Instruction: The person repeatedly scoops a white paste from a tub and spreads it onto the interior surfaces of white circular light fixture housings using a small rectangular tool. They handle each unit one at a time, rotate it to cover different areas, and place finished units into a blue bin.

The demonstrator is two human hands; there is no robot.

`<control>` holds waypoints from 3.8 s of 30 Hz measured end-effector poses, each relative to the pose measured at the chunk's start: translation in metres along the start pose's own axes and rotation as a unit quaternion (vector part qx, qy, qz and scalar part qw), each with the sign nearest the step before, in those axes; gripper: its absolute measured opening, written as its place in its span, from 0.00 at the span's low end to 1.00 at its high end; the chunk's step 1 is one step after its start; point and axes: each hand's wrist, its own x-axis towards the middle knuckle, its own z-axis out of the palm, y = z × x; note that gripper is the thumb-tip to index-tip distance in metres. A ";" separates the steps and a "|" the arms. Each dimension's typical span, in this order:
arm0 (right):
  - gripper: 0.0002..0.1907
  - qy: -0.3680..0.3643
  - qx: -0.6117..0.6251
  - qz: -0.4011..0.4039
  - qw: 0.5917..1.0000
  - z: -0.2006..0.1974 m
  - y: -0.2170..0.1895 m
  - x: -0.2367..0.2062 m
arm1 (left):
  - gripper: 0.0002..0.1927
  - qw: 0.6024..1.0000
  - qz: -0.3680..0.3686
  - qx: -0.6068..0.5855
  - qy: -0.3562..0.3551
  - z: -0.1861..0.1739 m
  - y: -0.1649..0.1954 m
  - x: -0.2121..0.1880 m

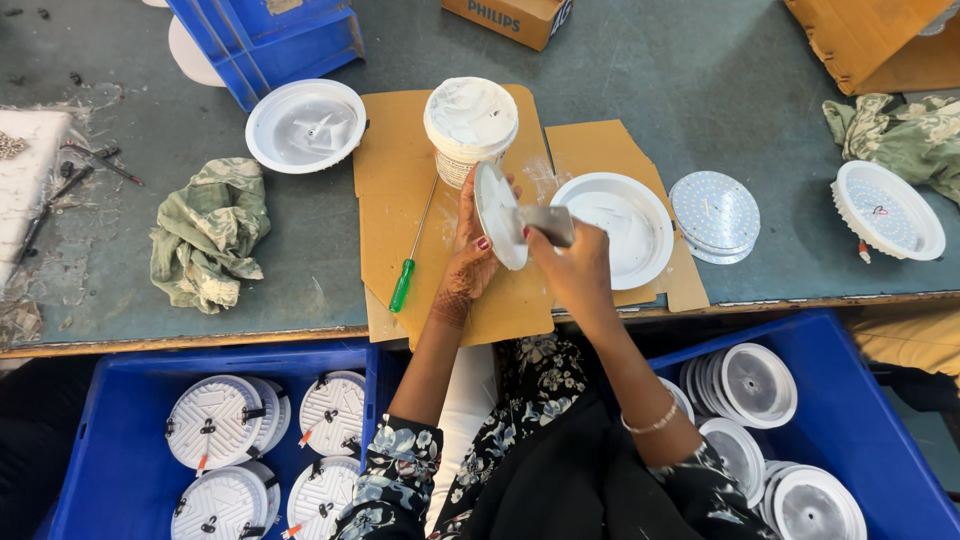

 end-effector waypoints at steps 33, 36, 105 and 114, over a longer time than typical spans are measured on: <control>0.10 0.034 -0.065 -0.182 0.981 0.006 -0.025 0.034 | 0.57 0.994 -0.092 -0.057 -0.008 -0.050 -0.033 -0.006; 0.13 0.023 -0.027 -0.309 0.950 0.009 -0.024 0.011 | 0.54 0.990 -0.107 -0.088 0.008 -0.060 -0.039 -0.007; 0.24 -0.036 -0.053 -0.365 0.929 0.009 -0.009 -0.036 | 0.55 0.947 -0.081 -0.309 -0.025 -0.013 -0.002 -0.007; 0.22 0.002 -0.071 -0.384 0.920 0.019 0.025 -0.063 | 0.53 0.953 -0.056 -0.297 -0.031 -0.021 -0.004 -0.005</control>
